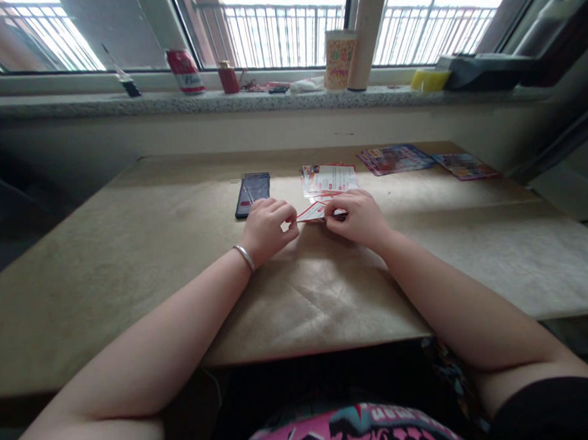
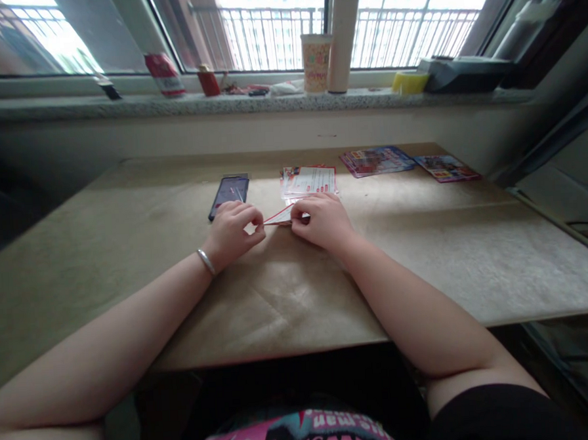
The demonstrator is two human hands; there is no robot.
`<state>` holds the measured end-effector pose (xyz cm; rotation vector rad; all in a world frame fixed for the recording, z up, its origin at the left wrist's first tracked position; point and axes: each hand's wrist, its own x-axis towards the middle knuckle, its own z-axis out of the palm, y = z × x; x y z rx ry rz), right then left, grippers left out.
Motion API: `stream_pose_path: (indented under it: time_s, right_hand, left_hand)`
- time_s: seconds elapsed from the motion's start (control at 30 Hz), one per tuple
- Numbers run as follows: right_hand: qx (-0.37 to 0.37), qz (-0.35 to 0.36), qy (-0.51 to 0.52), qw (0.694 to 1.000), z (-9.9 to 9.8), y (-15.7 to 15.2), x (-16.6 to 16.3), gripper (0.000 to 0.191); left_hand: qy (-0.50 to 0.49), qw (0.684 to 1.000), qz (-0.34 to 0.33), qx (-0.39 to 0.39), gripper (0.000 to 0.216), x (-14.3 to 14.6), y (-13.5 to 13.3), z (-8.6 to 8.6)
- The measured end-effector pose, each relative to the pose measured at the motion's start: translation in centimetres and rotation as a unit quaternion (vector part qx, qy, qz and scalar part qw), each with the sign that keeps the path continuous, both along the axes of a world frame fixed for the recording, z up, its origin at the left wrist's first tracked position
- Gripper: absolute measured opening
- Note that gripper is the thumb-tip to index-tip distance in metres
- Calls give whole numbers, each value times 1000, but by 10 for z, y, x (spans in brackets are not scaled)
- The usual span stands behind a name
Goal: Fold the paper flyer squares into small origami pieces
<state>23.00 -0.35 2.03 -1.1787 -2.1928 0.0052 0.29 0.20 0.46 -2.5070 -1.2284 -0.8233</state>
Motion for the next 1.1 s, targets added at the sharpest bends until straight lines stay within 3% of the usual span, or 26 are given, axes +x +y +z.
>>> stream_pose_path:
  time_s: [0.4,0.57,0.67,1.1]
  right_hand:
    - [-18,0,25,1000,1,10,22,6]
    - [-6,25,-3,1000,-1,6,13,7]
    - [11,30,3,999,-3,3,6,6]
    - [89,37,-42,994,-3,-10,-10,8]
  left_hand:
    - [-52,998,17,-15,9,-16,8,0]
    - [-84,994,-54,-41,7,-11,4,-2]
    - [-52,993,-98,-30,21,-4,2,-4]
    - [-37,993,-86,72,18,6,-3,-4]
